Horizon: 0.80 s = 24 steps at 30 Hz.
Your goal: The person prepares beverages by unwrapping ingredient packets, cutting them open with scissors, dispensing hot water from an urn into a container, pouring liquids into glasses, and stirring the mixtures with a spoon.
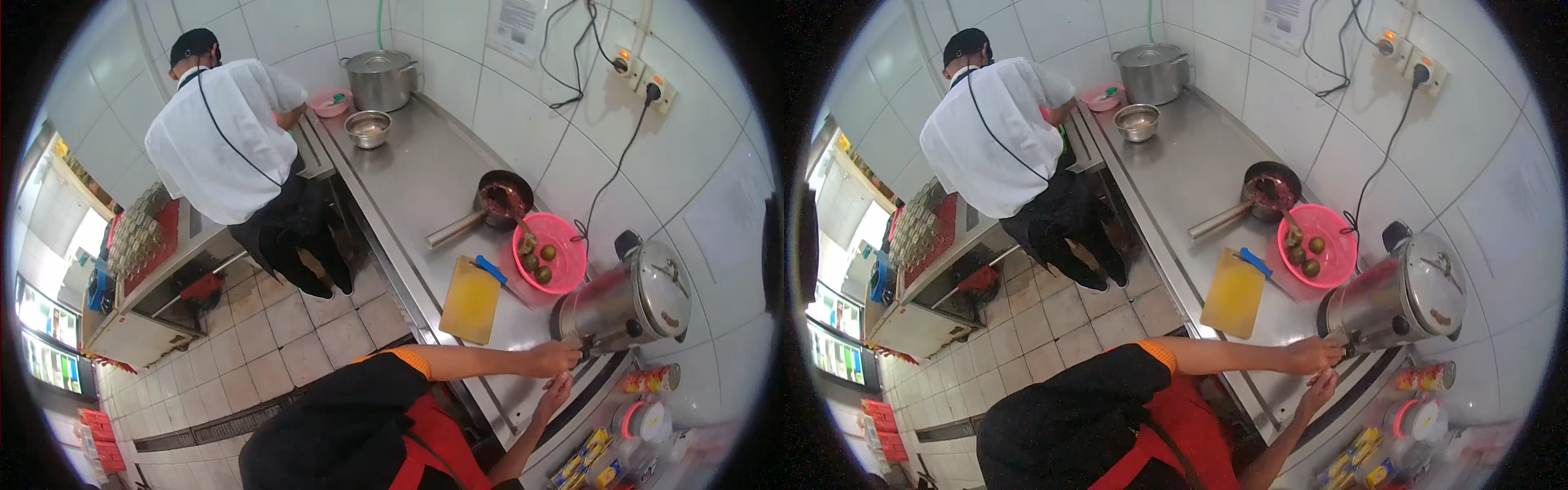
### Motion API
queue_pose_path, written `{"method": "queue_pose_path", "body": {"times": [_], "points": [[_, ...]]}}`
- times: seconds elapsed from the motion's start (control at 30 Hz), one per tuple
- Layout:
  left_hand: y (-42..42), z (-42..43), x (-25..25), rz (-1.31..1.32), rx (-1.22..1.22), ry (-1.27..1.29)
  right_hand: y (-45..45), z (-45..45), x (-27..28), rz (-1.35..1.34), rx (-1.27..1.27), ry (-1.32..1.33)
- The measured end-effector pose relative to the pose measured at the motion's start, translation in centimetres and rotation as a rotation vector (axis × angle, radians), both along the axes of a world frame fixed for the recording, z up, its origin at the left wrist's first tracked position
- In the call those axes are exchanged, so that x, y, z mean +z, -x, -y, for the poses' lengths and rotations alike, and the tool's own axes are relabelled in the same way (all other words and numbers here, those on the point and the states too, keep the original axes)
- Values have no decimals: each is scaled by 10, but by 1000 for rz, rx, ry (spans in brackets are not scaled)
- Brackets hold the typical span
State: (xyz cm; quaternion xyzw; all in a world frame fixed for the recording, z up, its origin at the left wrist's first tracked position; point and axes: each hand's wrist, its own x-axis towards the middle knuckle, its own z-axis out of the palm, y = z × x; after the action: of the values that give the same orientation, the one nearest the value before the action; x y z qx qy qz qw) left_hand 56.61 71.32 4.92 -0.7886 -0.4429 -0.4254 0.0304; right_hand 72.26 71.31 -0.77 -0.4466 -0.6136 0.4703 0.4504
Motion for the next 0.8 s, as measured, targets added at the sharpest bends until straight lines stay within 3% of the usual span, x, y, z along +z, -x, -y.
{"method": "queue_pose_path", "body": {"times": [0.07,0.27,0.33,0.47,0.53,0.6,0.67,0.73,0.8], "points": [[-4,-5,-10,-6,36,-102,2,1,1,6,-29,4],[-7,-7,-14,-33,38,-43,-6,-2,-2,64,12,37],[-8,-6,-8,-197,71,-37,-13,-6,-12,115,0,-22],[-4,-3,11,-212,3,53,-14,-5,-12,32,-37,102],[-16,-14,-9,-191,15,42,-17,-6,-6,41,31,127],[-19,-17,-15,-116,19,-25,-12,3,4,85,-73,157],[-19,-23,-24,-223,-18,20,-25,-11,-14,56,-84,223],[-40,-34,-54,-1089,732,-518,-43,-16,-31,53,-16,245],[-120,-81,-148,-823,437,-105,-23,-4,-10,62,-77,258]]}}
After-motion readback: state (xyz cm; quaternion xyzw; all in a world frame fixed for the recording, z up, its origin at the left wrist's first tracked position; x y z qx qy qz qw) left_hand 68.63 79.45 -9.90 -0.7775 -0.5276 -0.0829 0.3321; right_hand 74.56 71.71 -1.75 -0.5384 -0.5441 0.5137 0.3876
